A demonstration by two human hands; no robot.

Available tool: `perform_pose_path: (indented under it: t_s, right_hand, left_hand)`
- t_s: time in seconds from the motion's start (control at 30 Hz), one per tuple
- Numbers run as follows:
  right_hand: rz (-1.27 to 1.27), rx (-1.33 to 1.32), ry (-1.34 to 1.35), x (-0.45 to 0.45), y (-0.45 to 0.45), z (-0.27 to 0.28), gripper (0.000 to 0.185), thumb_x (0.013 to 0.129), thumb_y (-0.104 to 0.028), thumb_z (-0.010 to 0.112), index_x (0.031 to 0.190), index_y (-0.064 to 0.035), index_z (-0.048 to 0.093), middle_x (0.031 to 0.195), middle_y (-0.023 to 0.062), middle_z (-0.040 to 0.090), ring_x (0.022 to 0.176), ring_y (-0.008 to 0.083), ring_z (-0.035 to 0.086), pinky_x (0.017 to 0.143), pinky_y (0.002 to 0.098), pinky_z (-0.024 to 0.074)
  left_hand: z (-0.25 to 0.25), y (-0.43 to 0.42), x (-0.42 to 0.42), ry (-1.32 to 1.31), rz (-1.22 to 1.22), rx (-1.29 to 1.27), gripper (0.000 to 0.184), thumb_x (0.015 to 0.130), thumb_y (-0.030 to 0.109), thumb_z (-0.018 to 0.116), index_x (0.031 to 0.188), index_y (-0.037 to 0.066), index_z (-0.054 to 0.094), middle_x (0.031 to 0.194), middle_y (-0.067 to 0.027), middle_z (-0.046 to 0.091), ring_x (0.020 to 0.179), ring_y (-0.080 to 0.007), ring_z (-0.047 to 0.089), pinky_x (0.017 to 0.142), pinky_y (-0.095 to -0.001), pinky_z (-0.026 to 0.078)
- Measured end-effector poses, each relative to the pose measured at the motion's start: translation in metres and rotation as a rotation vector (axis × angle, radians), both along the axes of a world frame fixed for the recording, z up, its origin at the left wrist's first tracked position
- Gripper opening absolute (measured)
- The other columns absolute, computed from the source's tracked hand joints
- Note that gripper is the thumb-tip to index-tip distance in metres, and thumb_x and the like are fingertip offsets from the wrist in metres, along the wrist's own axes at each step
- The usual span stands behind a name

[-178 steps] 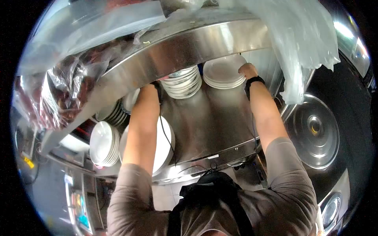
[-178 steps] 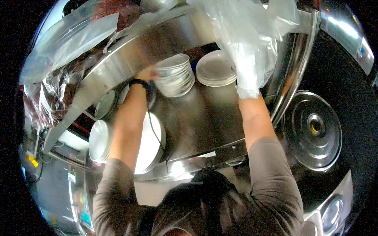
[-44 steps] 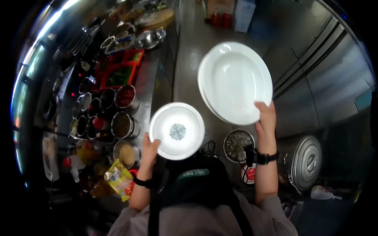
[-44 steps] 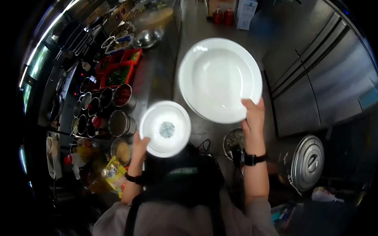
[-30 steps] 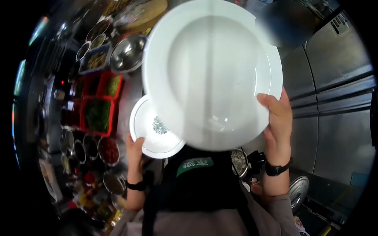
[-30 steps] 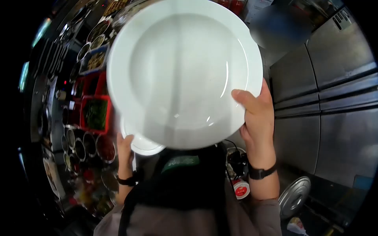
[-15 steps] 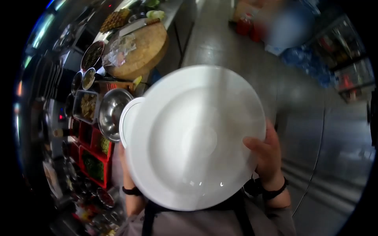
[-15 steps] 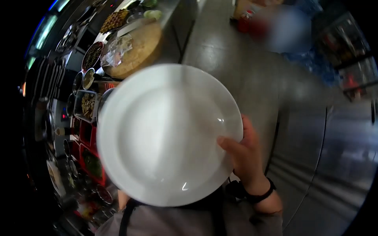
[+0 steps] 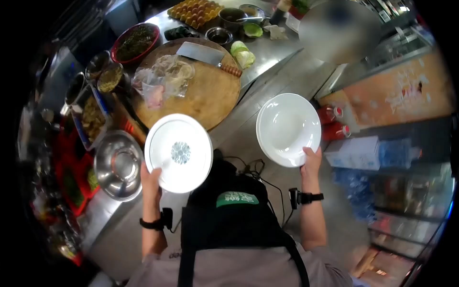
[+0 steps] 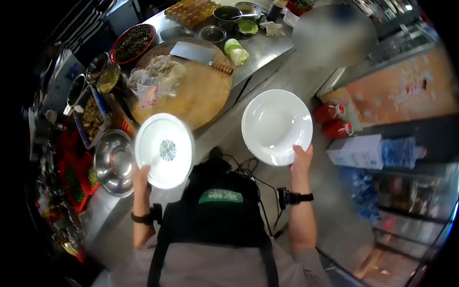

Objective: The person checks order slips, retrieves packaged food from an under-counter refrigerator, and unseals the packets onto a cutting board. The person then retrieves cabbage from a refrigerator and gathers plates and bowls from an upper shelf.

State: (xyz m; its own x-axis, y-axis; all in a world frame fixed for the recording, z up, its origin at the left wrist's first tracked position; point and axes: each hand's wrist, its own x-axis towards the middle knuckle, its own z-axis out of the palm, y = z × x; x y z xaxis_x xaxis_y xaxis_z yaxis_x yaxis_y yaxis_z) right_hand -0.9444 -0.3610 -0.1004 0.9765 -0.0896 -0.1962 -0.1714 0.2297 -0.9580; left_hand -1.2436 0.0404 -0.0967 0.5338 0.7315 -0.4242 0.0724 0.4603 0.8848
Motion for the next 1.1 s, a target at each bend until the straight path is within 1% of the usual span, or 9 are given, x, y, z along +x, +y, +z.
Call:
perform_pose_path:
  t_s: [0.17, 0.3, 0.37, 0.57, 0.63, 0.77, 0.83, 0.93, 1.1]
  right_hand:
    - [-0.008, -0.082, -0.013, 0.185, 0.029, -0.061, 0.052, 0.072, 0.010, 0.055, 0.123, 0.0043, 0.044, 0.117, 0.0171, 0.056, 0.105, 0.0276, 0.057, 0.094, 0.0362, 0.0452]
    - [-0.009, -0.118, 0.031, 0.299, 0.065, -0.103, 0.052, 0.071, 0.011, 0.055, 0.122, 0.0047, 0.044, 0.117, 0.0167, 0.056, 0.104, 0.0285, 0.057, 0.092, 0.0371, 0.0466]
    - [0.059, -0.158, 0.017, 0.367, 0.073, -0.142, 0.053, 0.072, 0.009, 0.059, 0.122, 0.0046, 0.046, 0.116, 0.0161, 0.057, 0.103, 0.0286, 0.058, 0.091, 0.0383, 0.0474]
    - [0.252, -0.142, -0.009, 0.509, 0.125, -0.167, 0.054, 0.073, 0.007, 0.057, 0.126, 0.0055, 0.045, 0.119, 0.0184, 0.056, 0.102, 0.0292, 0.059, 0.088, 0.0402, 0.0496]
    - [0.354, -0.018, 0.008, 0.540, 0.137, -0.164, 0.050, 0.073, 0.008, 0.055, 0.123, 0.0059, 0.048, 0.117, 0.0177, 0.057, 0.101, 0.0295, 0.059, 0.087, 0.0392, 0.0506]
    - [0.450, -0.060, 0.088, 0.578, 0.143, -0.169, 0.047, 0.074, 0.009, 0.052, 0.121, 0.0061, 0.049, 0.114, 0.0167, 0.058, 0.100, 0.0292, 0.060, 0.084, 0.0384, 0.0519]
    - [0.506, -0.011, 0.199, 0.592, 0.147, -0.179, 0.051, 0.079, 0.007, 0.053, 0.129, 0.0052, 0.042, 0.122, 0.0194, 0.054, 0.108, 0.0312, 0.056, 0.093, 0.0409, 0.0492]
    - [0.490, -0.026, 0.196, 0.600, 0.146, -0.196, 0.050, 0.080, 0.007, 0.053, 0.129, 0.0031, 0.043, 0.120, 0.0167, 0.055, 0.107, 0.0294, 0.057, 0.090, 0.0400, 0.0503]
    - [0.419, 0.028, 0.168, 0.603, 0.152, -0.185, 0.055, 0.080, 0.008, 0.054, 0.132, 0.0011, 0.040, 0.122, 0.0156, 0.055, 0.109, 0.0285, 0.056, 0.092, 0.0395, 0.0497]
  left_hand:
    - [0.014, -0.008, 0.128, -0.099, -0.020, 0.099, 0.051, 0.077, -0.002, 0.051, 0.128, -0.004, 0.043, 0.118, -0.0157, 0.056, 0.102, -0.0205, 0.058, 0.088, -0.0296, 0.048]
    - [0.004, -0.027, 0.188, -0.026, 0.101, 0.096, 0.052, 0.077, -0.002, 0.052, 0.128, -0.004, 0.043, 0.118, -0.0148, 0.057, 0.104, -0.0204, 0.057, 0.090, -0.0303, 0.047]
    - [-0.022, -0.043, 0.211, 0.000, 0.208, 0.141, 0.053, 0.077, -0.001, 0.053, 0.129, -0.004, 0.042, 0.117, -0.0141, 0.057, 0.103, -0.0204, 0.058, 0.090, -0.0302, 0.047]
    - [-0.049, -0.110, 0.282, -0.043, 0.580, 0.200, 0.053, 0.076, 0.001, 0.054, 0.127, -0.006, 0.043, 0.114, -0.0135, 0.058, 0.100, -0.0199, 0.059, 0.087, -0.0298, 0.048]
    - [-0.058, -0.127, 0.301, -0.021, 0.685, 0.252, 0.050, 0.077, 0.000, 0.054, 0.126, -0.006, 0.044, 0.114, -0.0130, 0.058, 0.099, -0.0191, 0.059, 0.086, -0.0292, 0.048]
    - [-0.055, -0.167, 0.314, 0.097, 0.774, 0.177, 0.053, 0.080, 0.002, 0.052, 0.131, -0.004, 0.040, 0.120, -0.0141, 0.055, 0.107, -0.0215, 0.057, 0.090, -0.0322, 0.048]
    - [-0.053, -0.174, 0.322, 0.150, 0.820, 0.162, 0.054, 0.080, 0.002, 0.052, 0.132, -0.004, 0.039, 0.121, -0.0151, 0.054, 0.107, -0.0221, 0.057, 0.090, -0.0326, 0.048]
    - [-0.047, -0.183, 0.340, 0.122, 0.857, 0.176, 0.054, 0.080, 0.002, 0.052, 0.132, -0.005, 0.039, 0.122, -0.0160, 0.054, 0.107, -0.0229, 0.057, 0.089, -0.0330, 0.050]
    - [-0.023, -0.178, 0.385, 0.027, 0.688, 0.079, 0.056, 0.078, 0.000, 0.055, 0.131, -0.004, 0.040, 0.119, -0.0155, 0.057, 0.106, -0.0227, 0.058, 0.091, -0.0327, 0.048]
